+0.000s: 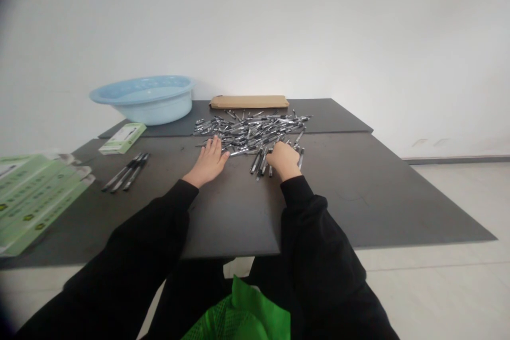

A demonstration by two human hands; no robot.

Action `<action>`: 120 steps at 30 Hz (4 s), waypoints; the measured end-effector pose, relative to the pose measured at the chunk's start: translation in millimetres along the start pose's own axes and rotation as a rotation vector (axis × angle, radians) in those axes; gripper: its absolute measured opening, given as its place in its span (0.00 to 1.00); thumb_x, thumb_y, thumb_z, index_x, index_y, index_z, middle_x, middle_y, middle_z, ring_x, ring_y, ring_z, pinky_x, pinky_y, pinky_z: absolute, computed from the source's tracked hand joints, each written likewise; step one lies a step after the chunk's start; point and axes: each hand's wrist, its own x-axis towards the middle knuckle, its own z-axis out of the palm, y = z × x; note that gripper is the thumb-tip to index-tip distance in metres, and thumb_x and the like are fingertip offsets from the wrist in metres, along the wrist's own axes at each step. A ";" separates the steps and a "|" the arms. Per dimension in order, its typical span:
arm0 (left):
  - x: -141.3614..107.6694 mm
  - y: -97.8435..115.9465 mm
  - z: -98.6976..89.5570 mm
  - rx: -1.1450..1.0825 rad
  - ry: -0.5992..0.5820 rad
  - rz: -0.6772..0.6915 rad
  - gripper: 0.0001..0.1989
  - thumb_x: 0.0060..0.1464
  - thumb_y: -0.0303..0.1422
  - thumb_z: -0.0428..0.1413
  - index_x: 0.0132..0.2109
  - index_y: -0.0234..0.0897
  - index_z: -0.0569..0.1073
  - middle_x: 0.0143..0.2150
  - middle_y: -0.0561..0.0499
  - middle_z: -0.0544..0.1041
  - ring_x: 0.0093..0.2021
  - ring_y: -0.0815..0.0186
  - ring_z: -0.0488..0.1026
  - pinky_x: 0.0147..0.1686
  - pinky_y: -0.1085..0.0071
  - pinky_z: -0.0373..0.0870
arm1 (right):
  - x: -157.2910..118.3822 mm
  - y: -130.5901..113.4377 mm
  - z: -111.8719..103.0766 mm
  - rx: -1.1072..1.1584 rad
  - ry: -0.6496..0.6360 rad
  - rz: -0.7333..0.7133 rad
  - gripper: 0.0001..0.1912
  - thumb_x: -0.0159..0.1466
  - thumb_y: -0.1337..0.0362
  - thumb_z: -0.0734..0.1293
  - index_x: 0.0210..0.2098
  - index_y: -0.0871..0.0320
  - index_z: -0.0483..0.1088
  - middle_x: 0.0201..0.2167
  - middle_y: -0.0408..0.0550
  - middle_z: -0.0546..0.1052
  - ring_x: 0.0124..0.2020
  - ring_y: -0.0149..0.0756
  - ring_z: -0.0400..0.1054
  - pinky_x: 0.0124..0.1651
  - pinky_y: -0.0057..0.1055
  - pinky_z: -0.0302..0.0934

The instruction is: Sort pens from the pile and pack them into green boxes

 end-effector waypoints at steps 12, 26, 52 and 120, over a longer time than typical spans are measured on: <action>-9.4 -8.5 9.6 0.025 -0.138 -0.078 0.42 0.64 0.54 0.31 0.73 0.24 0.44 0.75 0.38 0.36 0.74 0.48 0.34 0.70 0.47 0.38 | -4.3 -4.1 -8.2 -0.107 -0.099 0.066 0.18 0.56 0.60 0.68 0.42 0.63 0.77 0.42 0.64 0.80 0.45 0.52 0.76 0.41 0.37 0.67; -15.3 27.4 -14.3 -1.071 0.095 0.066 0.26 0.66 0.47 0.44 0.56 0.32 0.74 0.64 0.39 0.70 0.67 0.57 0.61 0.68 0.58 0.51 | -20.8 -40.3 -1.9 0.653 0.008 -0.433 0.14 0.57 0.56 0.66 0.22 0.60 0.71 0.19 0.43 0.71 0.22 0.29 0.61 0.27 0.26 0.52; -19.2 26.2 -10.6 -1.552 -0.280 -0.085 0.14 0.59 0.37 0.60 0.47 0.31 0.74 0.39 0.42 0.82 0.35 0.65 0.80 0.43 0.66 0.73 | -8.1 -28.5 17.0 0.316 0.119 -0.450 0.11 0.63 0.64 0.63 0.37 0.59 0.76 0.30 0.48 0.77 0.30 0.34 0.67 0.36 0.29 0.56; -13.4 19.2 -22.6 -1.202 0.095 -0.104 0.07 0.58 0.32 0.52 0.33 0.35 0.71 0.24 0.53 0.74 0.23 0.70 0.70 0.27 0.74 0.65 | 7.0 -35.3 55.9 -0.114 -0.089 -0.665 0.11 0.69 0.67 0.59 0.45 0.58 0.72 0.50 0.56 0.70 0.54 0.49 0.61 0.53 0.43 0.54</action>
